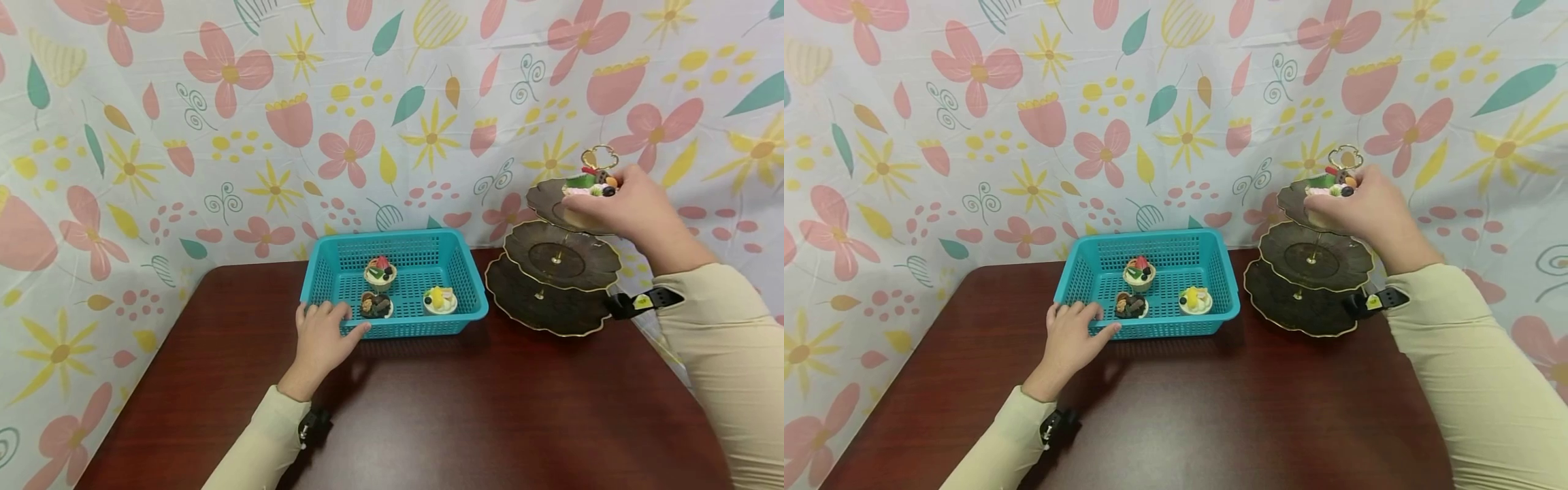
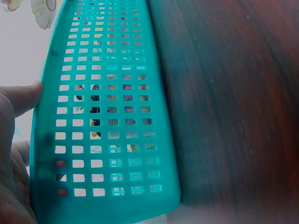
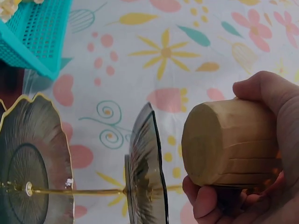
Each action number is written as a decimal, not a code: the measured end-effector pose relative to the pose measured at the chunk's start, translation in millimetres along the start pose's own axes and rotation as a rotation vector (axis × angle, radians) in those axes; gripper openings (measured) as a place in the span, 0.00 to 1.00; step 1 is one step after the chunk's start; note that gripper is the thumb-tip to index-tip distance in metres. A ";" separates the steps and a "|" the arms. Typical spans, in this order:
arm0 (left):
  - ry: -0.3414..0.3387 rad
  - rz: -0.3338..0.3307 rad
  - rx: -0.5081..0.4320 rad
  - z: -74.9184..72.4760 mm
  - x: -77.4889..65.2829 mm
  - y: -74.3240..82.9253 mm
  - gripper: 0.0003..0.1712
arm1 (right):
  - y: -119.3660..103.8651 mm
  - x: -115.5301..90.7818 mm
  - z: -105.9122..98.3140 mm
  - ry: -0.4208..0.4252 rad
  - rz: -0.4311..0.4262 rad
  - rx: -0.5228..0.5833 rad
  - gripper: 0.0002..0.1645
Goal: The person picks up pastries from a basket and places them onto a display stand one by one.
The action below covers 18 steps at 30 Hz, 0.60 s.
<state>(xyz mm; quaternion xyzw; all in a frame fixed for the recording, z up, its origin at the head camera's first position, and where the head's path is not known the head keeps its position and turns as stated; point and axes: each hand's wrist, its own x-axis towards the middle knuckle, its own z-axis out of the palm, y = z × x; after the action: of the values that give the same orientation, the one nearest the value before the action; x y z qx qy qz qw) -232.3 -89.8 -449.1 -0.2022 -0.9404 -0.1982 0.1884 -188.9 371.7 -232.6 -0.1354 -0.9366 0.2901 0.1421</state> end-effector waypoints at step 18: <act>0.008 0.004 0.001 2.3 -0.4 -1.2 0.23 | 9.2 2.1 -0.9 0.059 0.050 -0.102 0.45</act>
<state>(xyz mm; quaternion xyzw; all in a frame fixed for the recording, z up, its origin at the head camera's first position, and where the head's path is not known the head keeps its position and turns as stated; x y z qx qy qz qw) -233.1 -89.9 -451.6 -0.2032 -0.9393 -0.1983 0.1928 -188.9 380.2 -236.8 -0.1743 -0.9419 0.2415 0.1553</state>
